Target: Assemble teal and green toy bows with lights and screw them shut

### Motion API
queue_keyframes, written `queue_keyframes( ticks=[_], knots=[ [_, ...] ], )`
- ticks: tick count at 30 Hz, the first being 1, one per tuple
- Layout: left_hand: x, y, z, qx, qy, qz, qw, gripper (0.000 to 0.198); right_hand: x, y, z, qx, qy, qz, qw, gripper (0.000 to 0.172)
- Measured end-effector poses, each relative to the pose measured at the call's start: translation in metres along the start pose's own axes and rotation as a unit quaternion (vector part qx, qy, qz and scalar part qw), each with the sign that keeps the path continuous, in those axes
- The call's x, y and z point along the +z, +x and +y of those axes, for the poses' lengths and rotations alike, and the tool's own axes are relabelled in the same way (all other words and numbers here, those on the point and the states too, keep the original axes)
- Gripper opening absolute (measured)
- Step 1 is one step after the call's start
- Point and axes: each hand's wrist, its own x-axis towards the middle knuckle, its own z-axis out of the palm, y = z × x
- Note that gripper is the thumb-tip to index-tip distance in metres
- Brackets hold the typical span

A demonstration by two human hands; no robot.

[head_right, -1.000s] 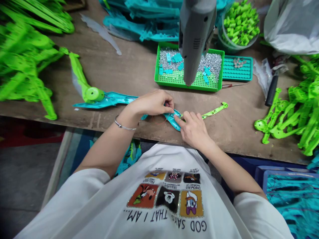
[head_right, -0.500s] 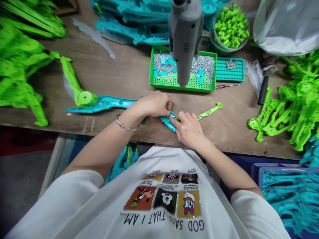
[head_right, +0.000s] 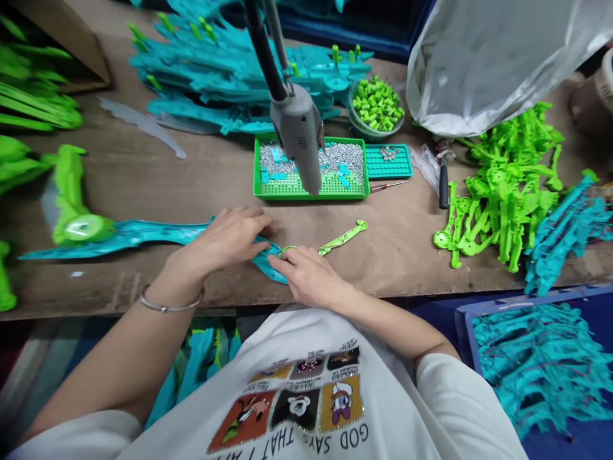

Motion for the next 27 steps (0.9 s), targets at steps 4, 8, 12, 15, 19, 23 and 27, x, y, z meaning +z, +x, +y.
queue_keyframes(
  ticks=[4, 8, 12, 15, 19, 23, 27],
  knots=[
    [0.005, -0.022, -0.015, -0.024, 0.027, 0.063, 0.997, 0.020, -0.001, 0.001, 0.013, -0.050, 0.083, 0.080, 0.992, 0.042],
    [0.017, -0.039, -0.016, -0.009, 0.010, 0.215, 0.977, 0.014, -0.051, -0.012, 0.081, 0.050, 0.014, 0.190, 0.980, 0.038],
    [0.030, -0.050, -0.005, 0.020, -0.058, 0.358, 0.932, 0.019, -0.128, -0.034, 0.182, 0.299, -0.178, 0.215, 0.913, 0.038],
    [0.037, -0.055, 0.011, 0.037, -0.125, 0.432, 0.893, 0.032, -0.158, -0.048, 0.240, 0.455, -0.246, 0.154, 0.842, 0.033],
    [0.039, -0.059, 0.029, 0.047, -0.163, 0.456, 0.874, 0.040, -0.159, -0.051, 0.268, 0.491, -0.244, 0.143, 0.824, 0.035],
    [0.037, -0.067, 0.031, 0.040, -0.168, 0.452, 0.875, 0.037, -0.163, -0.048, 0.269, 0.503, -0.217, 0.185, 0.816, 0.042],
    [0.041, -0.085, 0.024, 0.005, -0.182, 0.470, 0.863, 0.036, -0.171, -0.066, 0.253, 0.499, -0.160, 0.275, 0.806, 0.040]
  ],
)
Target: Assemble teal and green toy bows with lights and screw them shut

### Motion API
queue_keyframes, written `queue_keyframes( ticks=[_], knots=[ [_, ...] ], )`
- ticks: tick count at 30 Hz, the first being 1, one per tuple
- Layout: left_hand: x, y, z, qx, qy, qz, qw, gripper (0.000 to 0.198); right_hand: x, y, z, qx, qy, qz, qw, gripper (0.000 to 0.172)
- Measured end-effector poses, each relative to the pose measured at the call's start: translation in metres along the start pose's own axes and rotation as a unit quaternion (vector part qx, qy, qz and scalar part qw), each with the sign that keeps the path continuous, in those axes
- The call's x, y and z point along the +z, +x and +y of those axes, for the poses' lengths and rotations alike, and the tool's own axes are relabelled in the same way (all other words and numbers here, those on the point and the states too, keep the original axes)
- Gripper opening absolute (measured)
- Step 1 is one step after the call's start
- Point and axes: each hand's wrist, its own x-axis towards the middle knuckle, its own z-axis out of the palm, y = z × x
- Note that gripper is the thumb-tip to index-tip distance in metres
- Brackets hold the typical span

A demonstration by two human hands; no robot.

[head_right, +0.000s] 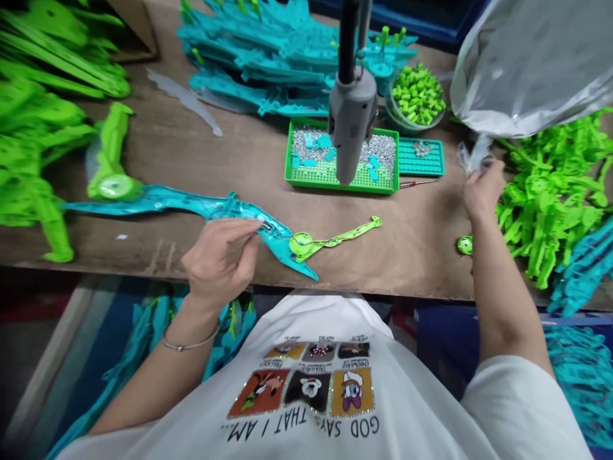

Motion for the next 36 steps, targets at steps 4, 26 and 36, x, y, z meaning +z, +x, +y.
queue_keyframes(
  ticks=[4, 26, 36],
  knots=[
    [-0.009, -0.014, 0.002, -0.055, 0.022, 0.027, 0.998, 0.034, -0.045, -0.056, -0.003, -0.045, 0.272, -0.043, 0.960, 0.041],
    [0.031, -0.034, 0.059, -0.022, -0.045, -0.172, 0.984, 0.068, -0.021, -0.247, -0.113, 0.154, 0.555, -0.426, 0.698, 0.029],
    [0.021, -0.013, 0.023, -0.045, -0.132, -0.158, 0.978, 0.085, 0.008, -0.235, -0.124, 0.246, 0.548, -0.413, 0.685, 0.043]
  ],
)
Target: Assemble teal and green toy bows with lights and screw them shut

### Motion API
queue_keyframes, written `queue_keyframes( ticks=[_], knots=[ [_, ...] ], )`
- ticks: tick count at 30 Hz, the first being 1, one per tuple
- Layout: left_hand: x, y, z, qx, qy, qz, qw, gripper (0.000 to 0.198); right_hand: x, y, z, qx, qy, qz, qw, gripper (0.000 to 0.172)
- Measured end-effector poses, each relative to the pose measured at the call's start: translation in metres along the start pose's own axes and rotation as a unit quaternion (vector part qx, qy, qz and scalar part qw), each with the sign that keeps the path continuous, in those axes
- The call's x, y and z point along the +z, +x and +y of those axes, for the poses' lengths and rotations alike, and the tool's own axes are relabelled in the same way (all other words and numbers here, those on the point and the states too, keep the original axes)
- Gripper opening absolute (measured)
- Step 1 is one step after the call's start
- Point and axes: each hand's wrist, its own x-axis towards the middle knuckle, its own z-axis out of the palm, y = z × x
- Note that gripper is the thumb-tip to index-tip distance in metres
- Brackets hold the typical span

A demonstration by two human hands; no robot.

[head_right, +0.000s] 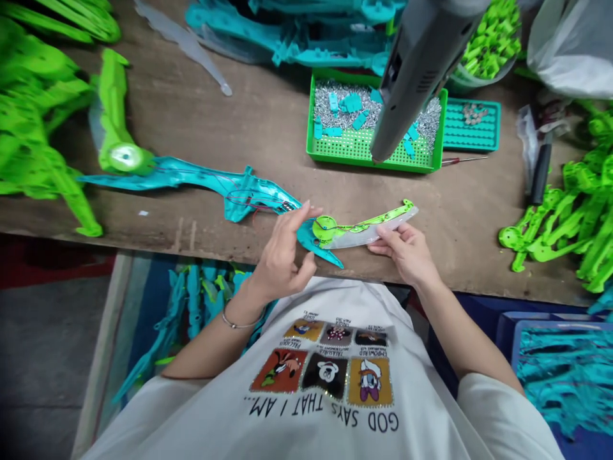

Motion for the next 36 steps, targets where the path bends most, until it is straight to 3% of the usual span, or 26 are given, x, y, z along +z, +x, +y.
queue_keyframes(
  ticks=[9, 18, 24, 30, 33, 36],
  knots=[
    [0.014, 0.004, -0.011, -0.002, -0.039, -0.069, 0.997, 0.093, 0.002, 0.001, 0.003, 0.019, -0.006, 0.011, 1.000, 0.046],
    [0.011, 0.003, -0.013, 0.012, -0.034, -0.117, 0.992, 0.091, 0.010, 0.002, 0.011, 0.031, 0.010, 0.045, 0.998, 0.052],
    [0.021, 0.013, -0.009, 0.036, 0.046, -0.146, 0.988, 0.074, 0.011, 0.003, 0.008, 0.055, -0.010, 0.034, 0.998, 0.041],
    [0.044, 0.022, -0.009, 0.045, 0.163, -0.203, 0.964, 0.057, -0.006, 0.011, -0.009, 0.122, -0.124, 0.008, 0.985, 0.042],
    [0.047, 0.022, -0.011, 0.051, 0.180, -0.208, 0.960, 0.057, -0.024, 0.022, -0.025, 0.146, -0.172, 0.040, 0.973, 0.048],
    [0.046, 0.021, -0.010, 0.060, 0.199, -0.206, 0.956, 0.055, -0.039, 0.034, -0.041, 0.121, -0.177, 0.066, 0.975, 0.050]
  ],
)
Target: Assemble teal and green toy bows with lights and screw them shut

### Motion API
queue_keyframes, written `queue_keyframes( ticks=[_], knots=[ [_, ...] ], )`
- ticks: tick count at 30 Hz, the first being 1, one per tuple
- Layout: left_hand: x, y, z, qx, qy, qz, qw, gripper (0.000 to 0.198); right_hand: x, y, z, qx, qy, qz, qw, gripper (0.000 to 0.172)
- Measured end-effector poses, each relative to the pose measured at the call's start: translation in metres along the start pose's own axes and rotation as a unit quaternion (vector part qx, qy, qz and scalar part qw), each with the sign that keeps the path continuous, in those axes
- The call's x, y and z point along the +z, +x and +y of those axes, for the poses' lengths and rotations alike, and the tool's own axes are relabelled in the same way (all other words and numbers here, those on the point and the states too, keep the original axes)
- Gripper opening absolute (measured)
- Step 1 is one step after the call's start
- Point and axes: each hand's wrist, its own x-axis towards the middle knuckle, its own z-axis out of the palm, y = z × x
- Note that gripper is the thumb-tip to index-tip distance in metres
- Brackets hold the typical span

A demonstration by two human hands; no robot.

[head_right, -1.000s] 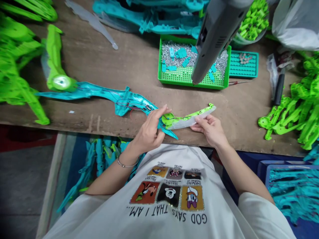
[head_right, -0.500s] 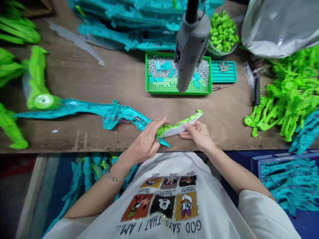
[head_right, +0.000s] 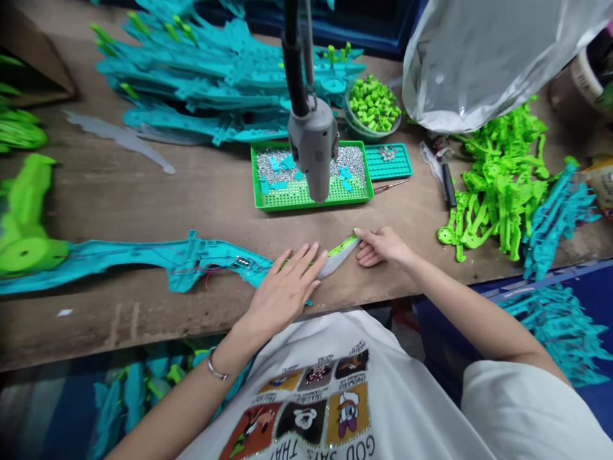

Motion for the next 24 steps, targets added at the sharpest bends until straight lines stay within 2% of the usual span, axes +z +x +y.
queue_keyframes(
  ticks=[4, 11, 15, 17, 19, 21, 22, 24],
  knots=[
    [0.000, 0.000, 0.000, 0.002, 0.018, 0.010, 1.000, 0.054, -0.010, 0.008, -0.009, -0.014, -0.026, -0.034, 0.999, 0.051],
    [0.001, 0.001, 0.000, 0.005, 0.043, 0.003, 0.999, 0.056, -0.020, 0.016, -0.015, -0.016, -0.135, -0.070, 0.988, 0.062],
    [-0.001, 0.002, 0.003, -0.008, 0.042, -0.014, 0.999, 0.056, -0.025, 0.014, -0.017, -0.028, -0.195, -0.054, 0.979, 0.061],
    [-0.003, 0.002, 0.005, -0.015, 0.040, -0.019, 0.999, 0.055, -0.025, 0.009, -0.022, -0.092, -0.251, -0.007, 0.964, 0.059],
    [-0.005, 0.002, 0.005, -0.015, 0.037, -0.023, 0.999, 0.055, -0.020, 0.001, -0.033, -0.233, -0.273, 0.081, 0.930, 0.054],
    [-0.008, 0.002, 0.005, -0.012, 0.034, -0.028, 0.999, 0.058, -0.007, -0.006, -0.049, -0.395, -0.230, 0.139, 0.879, 0.053],
    [-0.009, 0.002, 0.005, -0.012, 0.033, -0.030, 0.999, 0.059, 0.001, -0.008, -0.057, -0.455, -0.198, 0.137, 0.857, 0.065],
    [-0.011, 0.002, 0.005, -0.013, 0.031, -0.035, 0.999, 0.061, 0.021, -0.007, -0.073, -0.527, -0.153, 0.087, 0.831, 0.091]
  ],
)
